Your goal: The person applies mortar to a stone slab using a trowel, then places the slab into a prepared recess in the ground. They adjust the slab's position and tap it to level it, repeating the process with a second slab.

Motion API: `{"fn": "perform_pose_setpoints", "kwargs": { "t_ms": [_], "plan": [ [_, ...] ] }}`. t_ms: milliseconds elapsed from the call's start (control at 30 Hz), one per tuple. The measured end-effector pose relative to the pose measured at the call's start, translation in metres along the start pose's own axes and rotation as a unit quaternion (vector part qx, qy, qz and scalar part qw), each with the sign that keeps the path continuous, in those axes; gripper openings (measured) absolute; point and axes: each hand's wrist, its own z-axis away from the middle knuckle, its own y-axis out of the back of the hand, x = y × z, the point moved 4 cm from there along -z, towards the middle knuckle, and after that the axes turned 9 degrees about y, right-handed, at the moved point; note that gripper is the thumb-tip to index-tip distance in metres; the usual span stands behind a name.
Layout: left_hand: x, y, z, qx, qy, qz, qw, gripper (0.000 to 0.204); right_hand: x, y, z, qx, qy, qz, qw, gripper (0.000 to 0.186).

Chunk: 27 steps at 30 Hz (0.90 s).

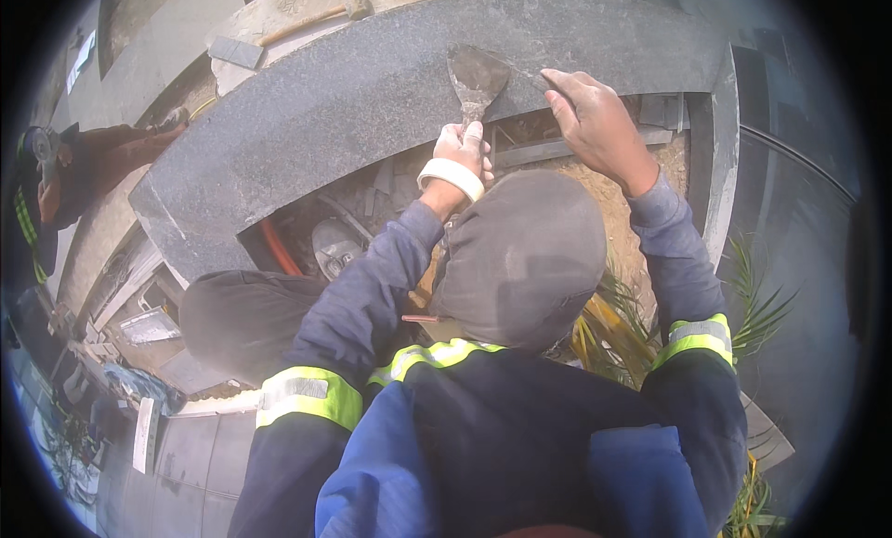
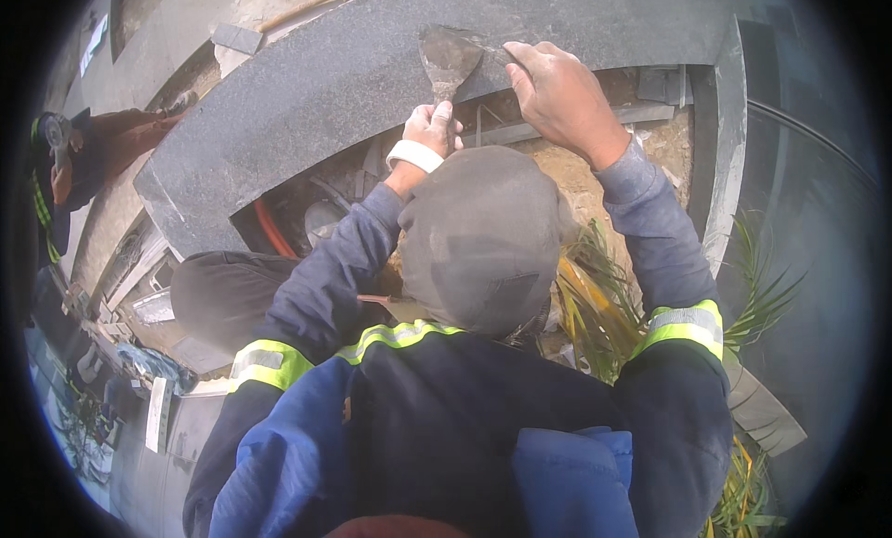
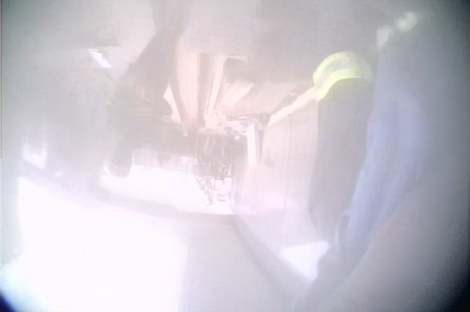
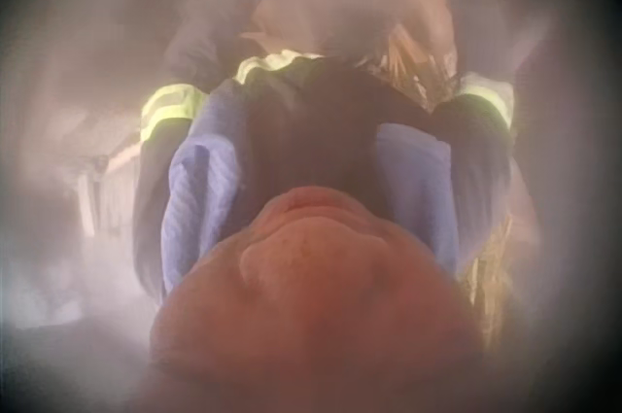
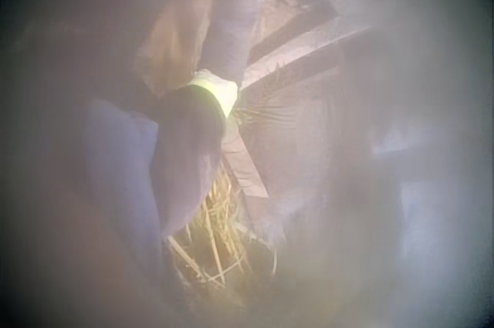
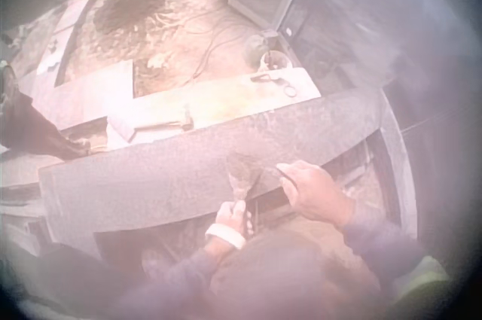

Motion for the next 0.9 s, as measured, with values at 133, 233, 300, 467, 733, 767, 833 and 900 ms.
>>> {"fn": "perform_pose_setpoints", "kwargs": {
  "t_ms": [133,233,300,467,733,767,833,900],
  "plan": [
    [-0.025,-0.033,-0.024,-0.041,-0.017,0.111,0.993,0.027,-0.020,-0.029,0.016,-0.092,-0.042,0.070,0.992,0.034],
    [-0.027,-0.041,-0.030,-0.026,0.021,0.115,0.993,0.028,-0.023,-0.047,0.029,-0.104,-0.072,0.109,0.986,0.035],
    [-0.029,-0.044,-0.034,-0.029,0.023,0.142,0.989,0.028,-0.028,-0.051,0.027,-0.113,-0.105,0.128,0.980,0.032],
    [-0.030,-0.041,-0.032,-0.030,0.041,0.166,0.985,0.028,-0.035,-0.057,0.031,-0.114,-0.096,0.170,0.974,0.035],
    [-0.039,-0.041,-0.043,-0.021,-0.004,0.128,0.992,0.028,-0.029,-0.067,-0.004,-0.134,-0.095,0.191,0.968,0.034],
    [-0.038,-0.040,-0.041,-0.027,0.013,0.137,0.990,0.028,-0.031,-0.067,0.007,-0.140,-0.114,0.183,0.966,0.035],
    [-0.039,-0.043,-0.040,-0.036,0.033,0.165,0.985,0.027,-0.030,-0.067,0.029,-0.155,-0.153,0.172,0.961,0.035],
    [-0.040,-0.046,-0.037,-0.051,0.044,0.199,0.978,0.027,-0.020,-0.063,-0.002,-0.132,-0.130,0.198,0.962,0.036]
  ]
}}
